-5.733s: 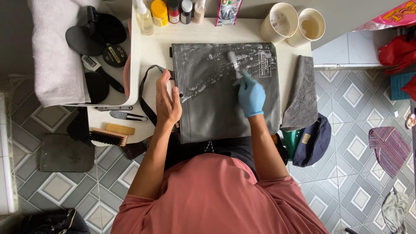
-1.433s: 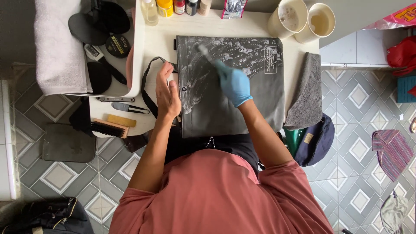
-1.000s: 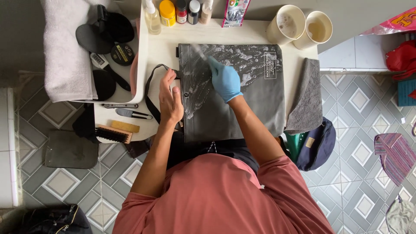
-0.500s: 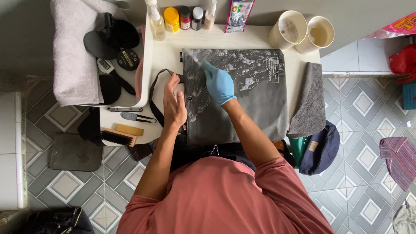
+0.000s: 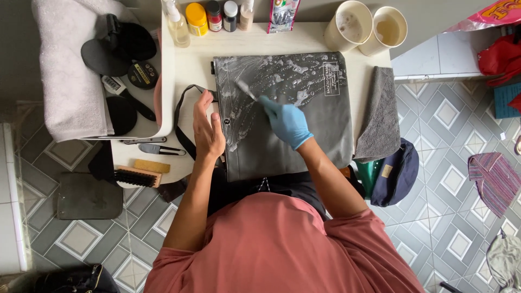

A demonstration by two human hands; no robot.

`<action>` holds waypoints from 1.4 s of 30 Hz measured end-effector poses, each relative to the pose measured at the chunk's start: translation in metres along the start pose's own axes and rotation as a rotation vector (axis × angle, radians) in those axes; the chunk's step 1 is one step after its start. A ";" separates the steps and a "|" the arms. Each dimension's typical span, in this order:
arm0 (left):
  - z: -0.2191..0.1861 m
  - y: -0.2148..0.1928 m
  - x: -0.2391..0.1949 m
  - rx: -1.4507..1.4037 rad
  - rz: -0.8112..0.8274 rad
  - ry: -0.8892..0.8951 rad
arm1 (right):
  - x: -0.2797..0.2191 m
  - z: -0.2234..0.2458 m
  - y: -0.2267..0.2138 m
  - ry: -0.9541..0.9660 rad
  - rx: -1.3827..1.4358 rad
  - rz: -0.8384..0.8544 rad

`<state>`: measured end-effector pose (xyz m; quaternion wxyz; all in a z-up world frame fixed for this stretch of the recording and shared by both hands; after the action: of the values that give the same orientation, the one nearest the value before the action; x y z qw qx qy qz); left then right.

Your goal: Applying a cleaning agent to the exterior of a grey bag and spreading it with a brush.

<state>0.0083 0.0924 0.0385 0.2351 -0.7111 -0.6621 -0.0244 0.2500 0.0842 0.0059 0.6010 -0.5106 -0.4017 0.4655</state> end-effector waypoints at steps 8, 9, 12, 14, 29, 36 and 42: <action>0.003 0.000 -0.002 -0.034 -0.015 -0.003 | -0.023 -0.074 -0.018 0.133 0.020 0.018; 0.005 0.001 -0.003 -0.036 -0.006 -0.004 | -0.037 -0.067 -0.011 0.142 0.020 0.021; 0.011 0.004 -0.002 -0.010 0.004 -0.002 | -0.061 -0.050 0.012 0.029 0.244 0.223; 0.015 0.004 -0.004 -0.010 0.003 -0.011 | -0.059 -0.085 -0.025 0.083 -0.091 0.072; 0.004 0.004 -0.001 0.016 -0.014 0.012 | -0.065 -0.171 -0.018 0.316 -0.036 -0.034; 0.003 0.003 -0.003 0.027 -0.027 0.011 | -0.038 -0.139 -0.020 0.119 -0.103 0.098; -0.005 0.003 -0.002 0.043 -0.030 0.037 | 0.032 -0.198 -0.078 0.194 -0.051 -0.181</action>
<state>0.0124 0.0885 0.0409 0.2619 -0.6953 -0.6688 -0.0269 0.4591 0.0644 0.0526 0.6632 -0.5301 -0.3979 0.3475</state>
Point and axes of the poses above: each hand's wrist, its own x-axis towards the middle knuckle, its own y-axis out of the palm, z = x × y, the point moved 10 cm from there along x, towards the middle knuckle, and after that the axes turned 6 degrees about -x, right-handed, at the moved point
